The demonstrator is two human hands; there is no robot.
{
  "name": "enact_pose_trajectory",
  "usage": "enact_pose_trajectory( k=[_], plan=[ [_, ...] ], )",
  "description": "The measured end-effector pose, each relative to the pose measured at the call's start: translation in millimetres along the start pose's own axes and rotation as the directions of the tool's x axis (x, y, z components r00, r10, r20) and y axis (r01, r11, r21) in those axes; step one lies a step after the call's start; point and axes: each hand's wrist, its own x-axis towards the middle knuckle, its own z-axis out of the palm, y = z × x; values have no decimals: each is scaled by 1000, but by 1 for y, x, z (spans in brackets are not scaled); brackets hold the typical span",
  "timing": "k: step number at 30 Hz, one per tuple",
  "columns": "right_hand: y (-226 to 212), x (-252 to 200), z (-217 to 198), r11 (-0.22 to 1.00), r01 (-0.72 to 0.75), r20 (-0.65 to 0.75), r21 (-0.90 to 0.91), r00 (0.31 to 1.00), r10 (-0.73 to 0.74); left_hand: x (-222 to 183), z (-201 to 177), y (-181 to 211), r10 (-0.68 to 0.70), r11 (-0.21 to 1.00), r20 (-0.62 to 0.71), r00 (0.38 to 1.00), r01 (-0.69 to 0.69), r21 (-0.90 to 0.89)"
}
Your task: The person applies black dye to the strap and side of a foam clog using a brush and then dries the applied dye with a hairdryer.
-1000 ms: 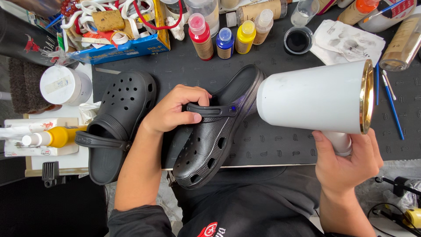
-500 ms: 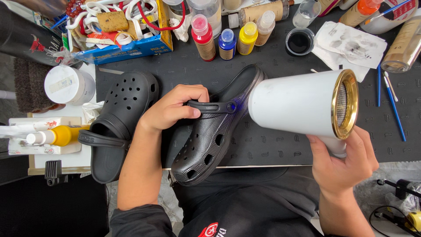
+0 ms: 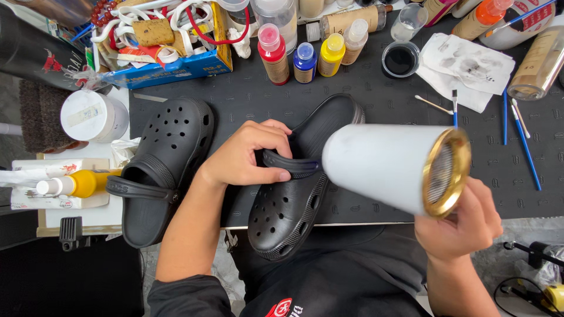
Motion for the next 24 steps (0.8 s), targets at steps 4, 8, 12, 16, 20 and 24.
enact_pose_trajectory(
  k=[4, 8, 12, 16, 20, 24],
  plan=[
    [7, -4, -4, 999, 39, -3, 3, 999, -39, 2, 7, 4, 11, 1000, -5, 1000, -10, 30],
    [9, -7, -5, 998, 57, -5, 1, 998, -57, 3, 10, 5, 37, 998, -1, 999, -37, 58],
    [18, -16, -6, 994, 81, -18, 75, 997, -80, 5, 12, 5, 62, 995, 3, 998, -62, 72],
    [28, -22, -12, 997, 73, 1, 8, 997, -73, 5, 16, 5, 74, 994, 9, 997, -74, 75],
    [31, -17, -18, 1000, 8, 18, 0, 1000, -8, 6, 19, 6, 97, 989, 7, 995, -97, 115],
    [30, -12, -24, 999, -29, 65, 23, 997, 27, 7, 22, 7, 155, 977, 11, 988, -155, 146]
  ],
)
